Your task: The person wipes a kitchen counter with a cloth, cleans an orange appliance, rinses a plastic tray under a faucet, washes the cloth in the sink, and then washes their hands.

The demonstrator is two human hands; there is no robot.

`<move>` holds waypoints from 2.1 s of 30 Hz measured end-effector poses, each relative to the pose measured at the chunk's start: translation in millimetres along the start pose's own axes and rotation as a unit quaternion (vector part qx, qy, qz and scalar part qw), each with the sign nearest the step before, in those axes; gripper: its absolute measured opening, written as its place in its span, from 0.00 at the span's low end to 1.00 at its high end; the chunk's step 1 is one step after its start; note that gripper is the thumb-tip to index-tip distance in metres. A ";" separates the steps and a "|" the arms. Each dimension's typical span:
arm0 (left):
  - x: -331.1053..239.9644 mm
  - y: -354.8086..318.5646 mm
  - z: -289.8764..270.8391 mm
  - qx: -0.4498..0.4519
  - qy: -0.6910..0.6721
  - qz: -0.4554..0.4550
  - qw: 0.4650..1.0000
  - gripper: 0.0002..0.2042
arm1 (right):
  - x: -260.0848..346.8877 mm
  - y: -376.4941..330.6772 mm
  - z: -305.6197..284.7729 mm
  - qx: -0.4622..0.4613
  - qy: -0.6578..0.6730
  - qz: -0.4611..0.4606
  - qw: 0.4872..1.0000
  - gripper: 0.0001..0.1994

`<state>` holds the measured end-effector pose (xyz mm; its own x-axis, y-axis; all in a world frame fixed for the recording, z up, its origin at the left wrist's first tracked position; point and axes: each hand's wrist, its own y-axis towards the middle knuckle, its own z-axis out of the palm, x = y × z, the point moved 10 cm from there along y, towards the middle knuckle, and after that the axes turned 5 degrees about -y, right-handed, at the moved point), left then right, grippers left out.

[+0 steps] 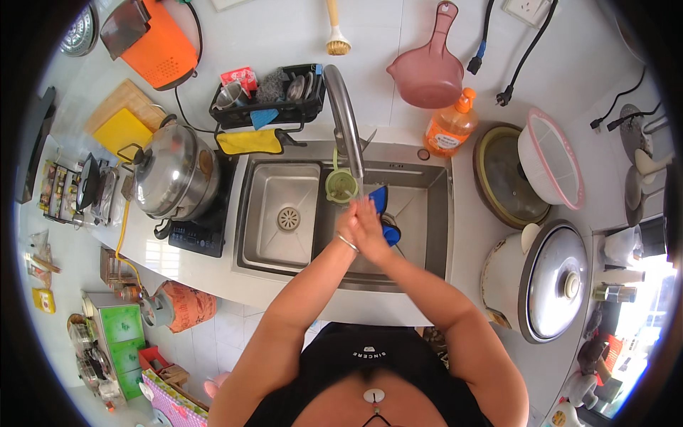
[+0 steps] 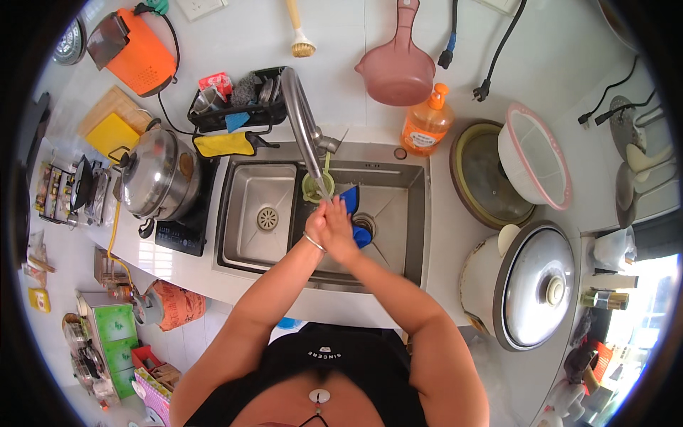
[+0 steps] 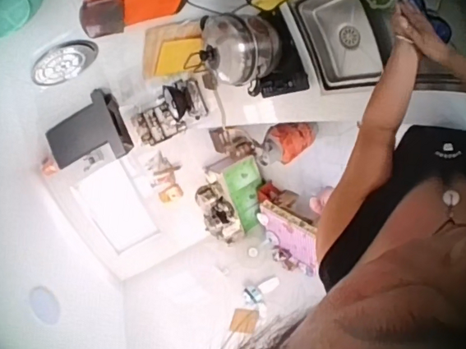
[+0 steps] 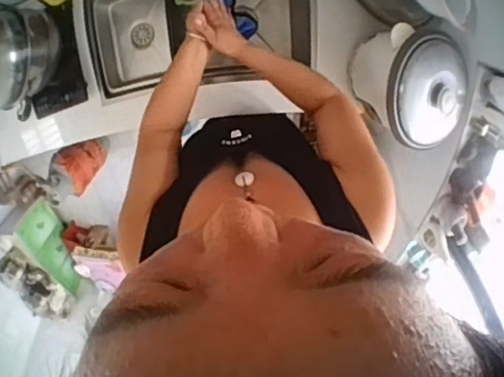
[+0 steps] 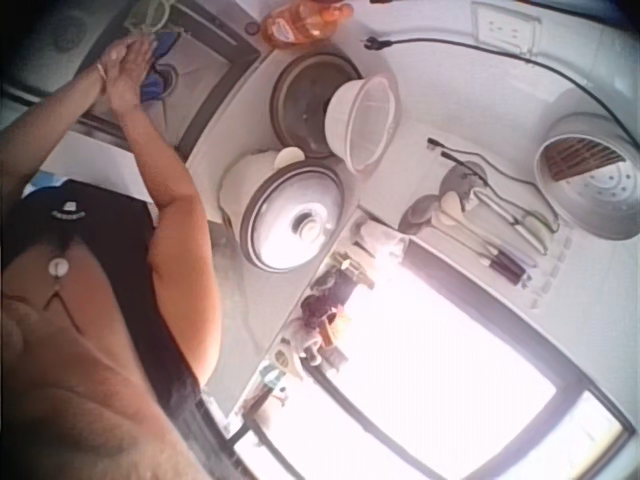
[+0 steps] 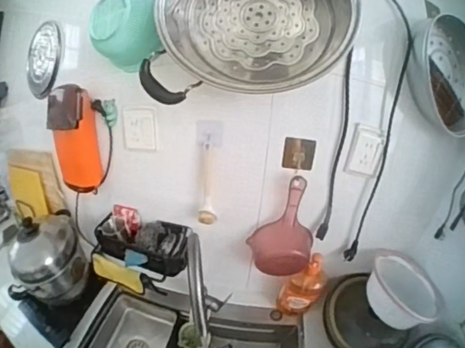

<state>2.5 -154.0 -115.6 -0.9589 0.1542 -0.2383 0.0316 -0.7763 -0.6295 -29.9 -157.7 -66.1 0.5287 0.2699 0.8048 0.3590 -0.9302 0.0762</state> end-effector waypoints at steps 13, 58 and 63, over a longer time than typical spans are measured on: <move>2.9 11.5 0.7 0.032 0.189 -0.068 0.979 0.18 | -47.4 52.5 -30.9 0.079 0.006 0.080 0.994 0.31; 25.7 54.9 -57.6 -0.099 0.301 -0.031 0.948 0.17 | -137.4 49.6 -30.3 -0.097 0.079 0.298 0.946 0.16; 12.5 17.5 -42.7 0.076 0.313 -0.199 0.926 0.18 | -141.4 45.5 -45.9 -0.236 0.479 0.415 0.737 0.15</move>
<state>3.1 -139.5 -161.1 -0.5334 0.7328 -0.4226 -0.3744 -0.6525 -0.6589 -123.6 -249.6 -149.5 -0.4514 -0.5293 0.7184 -0.2085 -0.7203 -0.6616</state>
